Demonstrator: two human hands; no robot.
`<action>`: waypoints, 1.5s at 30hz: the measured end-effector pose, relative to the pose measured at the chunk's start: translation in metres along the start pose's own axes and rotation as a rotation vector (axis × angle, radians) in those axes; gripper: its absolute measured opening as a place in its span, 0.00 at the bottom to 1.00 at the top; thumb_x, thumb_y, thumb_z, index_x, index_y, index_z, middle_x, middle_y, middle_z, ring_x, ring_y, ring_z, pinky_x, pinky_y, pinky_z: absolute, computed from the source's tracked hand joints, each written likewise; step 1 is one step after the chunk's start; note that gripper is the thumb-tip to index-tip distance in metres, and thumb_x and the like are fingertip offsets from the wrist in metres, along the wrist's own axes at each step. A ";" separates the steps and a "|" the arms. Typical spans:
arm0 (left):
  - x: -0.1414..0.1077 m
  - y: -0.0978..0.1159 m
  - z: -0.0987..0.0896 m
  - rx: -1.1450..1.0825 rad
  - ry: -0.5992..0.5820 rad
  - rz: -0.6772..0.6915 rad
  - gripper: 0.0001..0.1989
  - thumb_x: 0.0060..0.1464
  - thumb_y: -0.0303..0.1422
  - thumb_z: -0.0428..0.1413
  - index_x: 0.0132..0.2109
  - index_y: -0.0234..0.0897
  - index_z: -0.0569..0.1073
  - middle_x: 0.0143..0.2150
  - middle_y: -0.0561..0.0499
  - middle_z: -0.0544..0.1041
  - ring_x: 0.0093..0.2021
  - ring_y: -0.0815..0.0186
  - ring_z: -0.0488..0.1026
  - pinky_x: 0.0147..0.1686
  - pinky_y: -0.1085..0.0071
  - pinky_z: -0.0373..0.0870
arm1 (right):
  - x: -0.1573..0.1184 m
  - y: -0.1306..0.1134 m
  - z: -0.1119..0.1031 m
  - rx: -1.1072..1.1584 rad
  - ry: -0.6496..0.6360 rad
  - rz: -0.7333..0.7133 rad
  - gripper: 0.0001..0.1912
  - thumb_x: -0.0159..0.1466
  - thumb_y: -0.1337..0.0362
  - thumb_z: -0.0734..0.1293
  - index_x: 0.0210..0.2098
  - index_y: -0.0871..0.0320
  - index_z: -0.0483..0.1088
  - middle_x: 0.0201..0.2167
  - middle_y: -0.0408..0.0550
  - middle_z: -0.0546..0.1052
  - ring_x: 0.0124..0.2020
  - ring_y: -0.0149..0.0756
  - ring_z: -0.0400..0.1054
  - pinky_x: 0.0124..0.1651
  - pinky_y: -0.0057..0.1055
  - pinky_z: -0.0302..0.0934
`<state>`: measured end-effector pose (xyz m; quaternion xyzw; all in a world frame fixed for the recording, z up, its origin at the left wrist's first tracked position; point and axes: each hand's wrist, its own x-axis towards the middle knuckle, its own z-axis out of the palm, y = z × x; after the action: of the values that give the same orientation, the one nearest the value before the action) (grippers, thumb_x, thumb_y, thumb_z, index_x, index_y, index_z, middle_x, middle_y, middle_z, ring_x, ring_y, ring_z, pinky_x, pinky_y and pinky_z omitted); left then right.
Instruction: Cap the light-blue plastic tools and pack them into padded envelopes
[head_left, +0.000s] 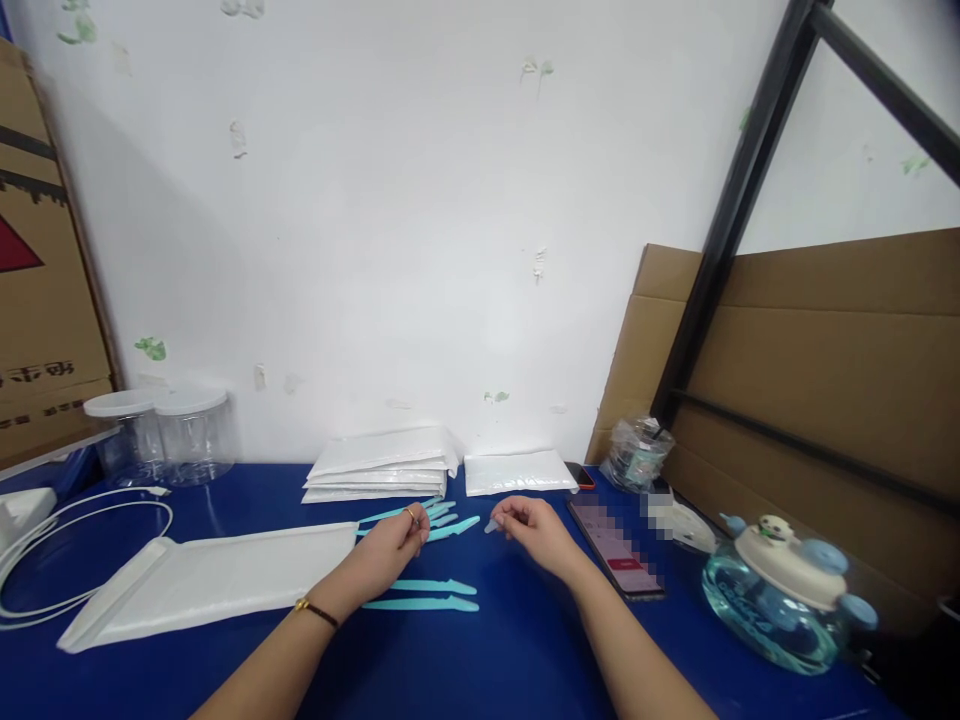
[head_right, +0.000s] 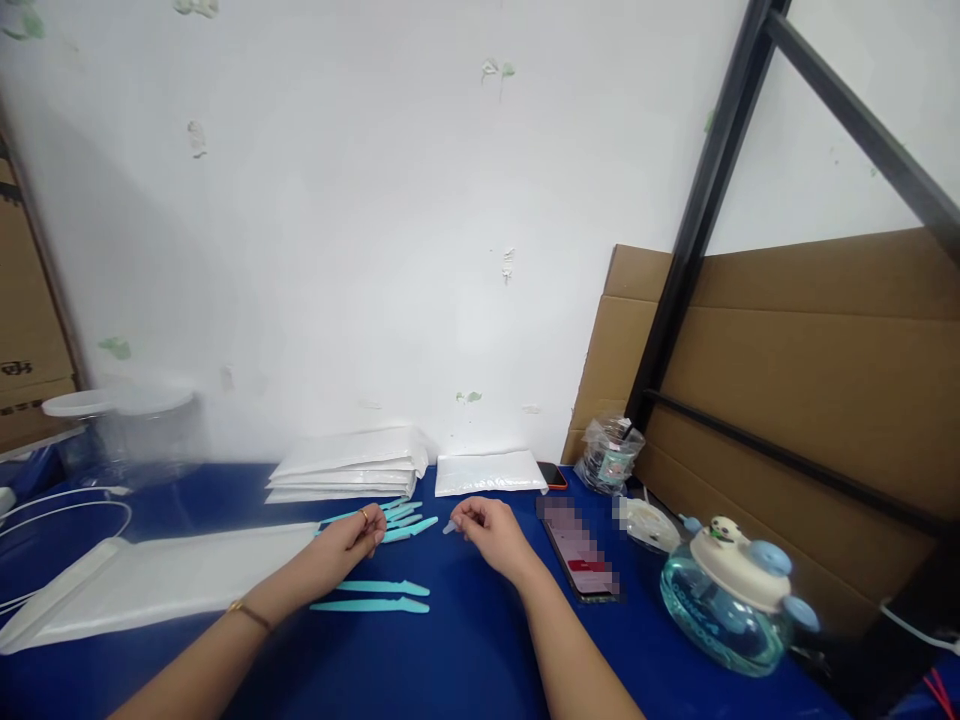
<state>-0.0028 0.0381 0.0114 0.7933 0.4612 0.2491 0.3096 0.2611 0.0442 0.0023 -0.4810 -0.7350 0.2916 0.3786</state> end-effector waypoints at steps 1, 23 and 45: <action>0.000 0.000 0.000 -0.008 -0.003 0.010 0.11 0.58 0.40 0.40 0.34 0.40 0.61 0.27 0.56 0.64 0.28 0.68 0.60 0.30 0.74 0.58 | 0.000 -0.001 0.001 0.049 0.004 -0.006 0.11 0.61 0.60 0.61 0.34 0.59 0.72 0.28 0.45 0.75 0.27 0.32 0.67 0.32 0.26 0.60; 0.000 -0.001 -0.001 -0.028 -0.027 0.016 0.12 0.58 0.42 0.41 0.35 0.39 0.61 0.28 0.56 0.65 0.28 0.69 0.60 0.30 0.74 0.58 | 0.001 -0.007 0.010 0.244 0.052 -0.002 0.17 0.58 0.52 0.65 0.35 0.60 0.73 0.28 0.47 0.75 0.28 0.33 0.66 0.35 0.29 0.61; -0.001 0.007 0.000 0.109 -0.005 -0.012 0.10 0.58 0.37 0.42 0.36 0.39 0.64 0.28 0.55 0.68 0.29 0.68 0.64 0.30 0.74 0.59 | -0.001 -0.013 0.023 0.164 -0.023 -0.004 0.15 0.58 0.55 0.65 0.39 0.59 0.74 0.28 0.47 0.76 0.30 0.35 0.70 0.35 0.30 0.63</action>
<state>0.0003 0.0347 0.0164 0.8069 0.4782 0.2196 0.2686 0.2362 0.0373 -0.0001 -0.4437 -0.7138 0.3556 0.4088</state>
